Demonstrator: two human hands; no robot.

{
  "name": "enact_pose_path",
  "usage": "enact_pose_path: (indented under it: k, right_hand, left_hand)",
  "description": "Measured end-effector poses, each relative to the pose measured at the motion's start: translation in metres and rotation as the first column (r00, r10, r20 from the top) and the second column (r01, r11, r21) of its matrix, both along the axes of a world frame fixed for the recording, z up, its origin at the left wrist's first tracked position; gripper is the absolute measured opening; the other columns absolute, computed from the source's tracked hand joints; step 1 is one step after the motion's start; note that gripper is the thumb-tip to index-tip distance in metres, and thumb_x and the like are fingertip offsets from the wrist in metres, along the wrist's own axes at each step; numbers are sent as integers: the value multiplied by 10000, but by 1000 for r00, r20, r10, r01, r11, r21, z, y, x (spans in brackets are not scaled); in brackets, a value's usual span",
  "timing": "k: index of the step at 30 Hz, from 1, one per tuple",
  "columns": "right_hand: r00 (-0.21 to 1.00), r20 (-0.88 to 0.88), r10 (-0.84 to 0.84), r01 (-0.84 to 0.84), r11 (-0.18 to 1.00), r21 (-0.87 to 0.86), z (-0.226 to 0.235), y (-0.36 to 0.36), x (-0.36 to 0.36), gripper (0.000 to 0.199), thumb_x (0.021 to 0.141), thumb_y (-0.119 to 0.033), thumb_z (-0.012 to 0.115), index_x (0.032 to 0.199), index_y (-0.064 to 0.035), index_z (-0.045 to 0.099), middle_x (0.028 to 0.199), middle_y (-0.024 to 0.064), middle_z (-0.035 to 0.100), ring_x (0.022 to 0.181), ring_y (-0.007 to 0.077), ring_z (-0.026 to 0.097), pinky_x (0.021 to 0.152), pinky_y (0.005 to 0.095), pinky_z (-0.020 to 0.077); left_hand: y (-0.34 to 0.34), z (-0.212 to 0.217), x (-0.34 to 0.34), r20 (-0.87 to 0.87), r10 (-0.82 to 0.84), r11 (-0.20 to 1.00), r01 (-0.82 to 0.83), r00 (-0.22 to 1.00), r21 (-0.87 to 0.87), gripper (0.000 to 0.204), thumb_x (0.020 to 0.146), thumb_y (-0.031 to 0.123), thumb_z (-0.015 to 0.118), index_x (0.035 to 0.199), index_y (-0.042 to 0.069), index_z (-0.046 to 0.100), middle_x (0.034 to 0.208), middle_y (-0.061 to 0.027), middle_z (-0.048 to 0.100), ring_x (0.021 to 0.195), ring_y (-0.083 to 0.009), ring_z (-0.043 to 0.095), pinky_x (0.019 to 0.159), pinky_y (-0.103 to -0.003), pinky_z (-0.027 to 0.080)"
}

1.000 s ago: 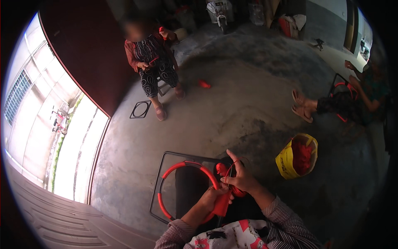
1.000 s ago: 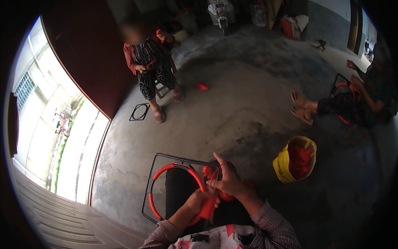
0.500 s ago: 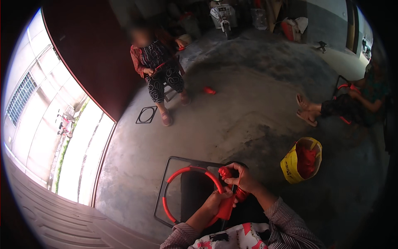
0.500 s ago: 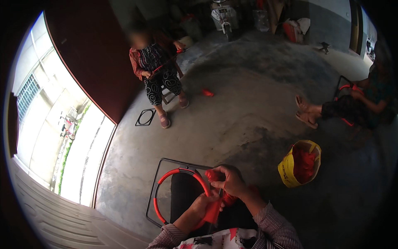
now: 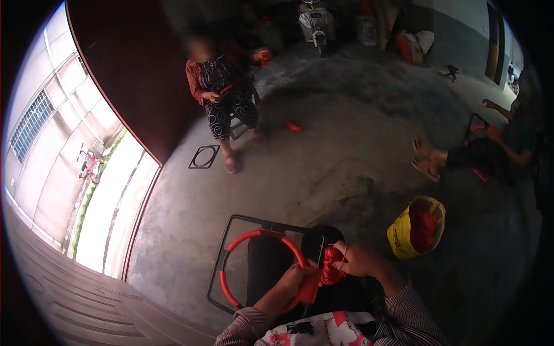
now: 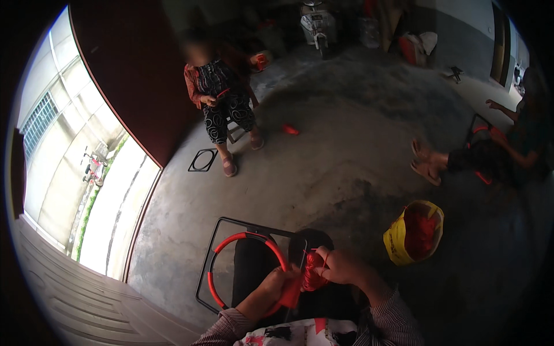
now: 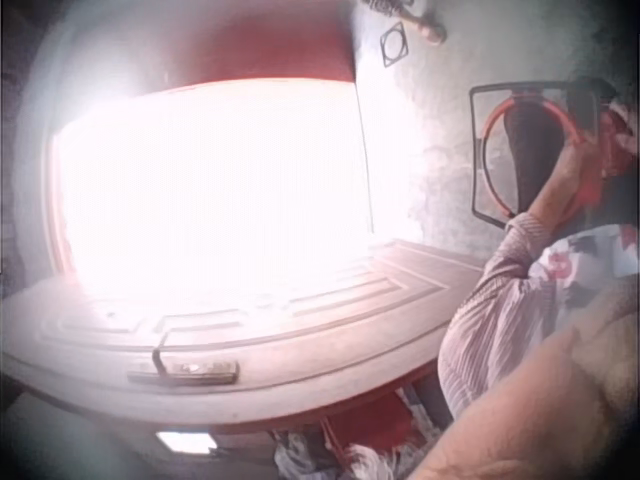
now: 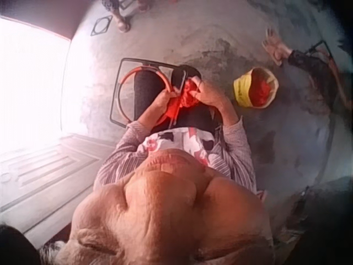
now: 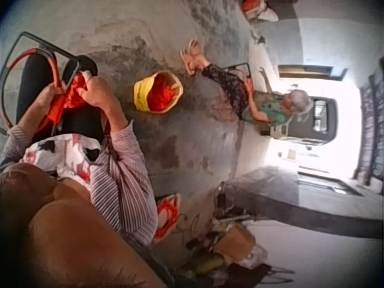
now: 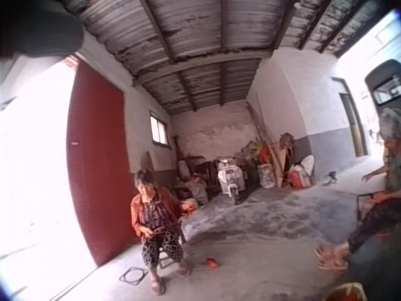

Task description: The recorder is wrapping a red cord or ribbon around a black and red circular frame, likely a component for furniture manufacturing.

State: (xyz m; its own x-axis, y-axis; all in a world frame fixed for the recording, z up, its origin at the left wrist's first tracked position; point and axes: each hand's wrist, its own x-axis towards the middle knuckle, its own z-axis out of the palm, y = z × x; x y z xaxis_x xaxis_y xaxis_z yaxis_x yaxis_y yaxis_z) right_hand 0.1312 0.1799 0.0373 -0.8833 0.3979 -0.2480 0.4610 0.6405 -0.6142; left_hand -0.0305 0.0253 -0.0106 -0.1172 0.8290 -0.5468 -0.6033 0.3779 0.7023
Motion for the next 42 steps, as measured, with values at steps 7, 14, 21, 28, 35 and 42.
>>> enact_pose_path:
  k: [7,14,21,28,35,42]
  right_hand:
    - [936,-243,-256,-28,634,-773,-42,23,77,378,857,-344,637,1037,-12,617,863,112,665,840,274,668,782,396,529]
    - [214,-208,-954,-406,106,-908,-74,44,124,379,976,-389,501,1136,-50,552,769,95,607,723,239,639,687,422,564]
    - [526,-194,-828,-91,171,-981,-82,11,59,262,866,-143,606,1099,-26,593,666,27,550,556,142,553,551,311,498]
    - [903,-197,-381,46,543,-839,-54,-25,17,273,838,-143,687,1071,-16,625,821,41,632,689,114,601,661,273,490]
    - [811,-203,-548,128,506,-853,-65,-31,32,173,806,-104,698,935,-19,620,742,26,621,649,112,595,647,288,491]
    - [714,-252,-653,149,493,-857,-51,-53,46,143,764,-39,701,888,-15,635,726,21,615,645,103,595,641,272,483]
  left_hand:
    - [-3,19,-7,43,61,998,-61,997,3,113,937,162,568,913,52,552,827,-138,656,703,-212,648,704,-333,526]
    - [-4,9,-11,67,62,997,-64,996,35,109,935,152,572,915,49,542,831,-153,658,698,-230,653,683,-346,539]
    - [4,15,-7,85,65,998,-64,994,-18,98,939,144,561,919,54,529,833,-151,656,694,-238,649,682,-342,531]
    - [0,17,-7,63,72,996,-69,995,-50,102,941,153,554,924,55,533,835,-141,654,712,-227,650,692,-347,528]
    - [-7,16,-12,81,67,997,-70,994,39,92,928,140,566,915,54,535,828,-149,655,701,-233,652,688,-350,535]
    - [-4,7,-14,111,67,997,-72,992,40,84,924,128,568,921,50,539,824,-152,659,694,-239,656,674,-351,539]
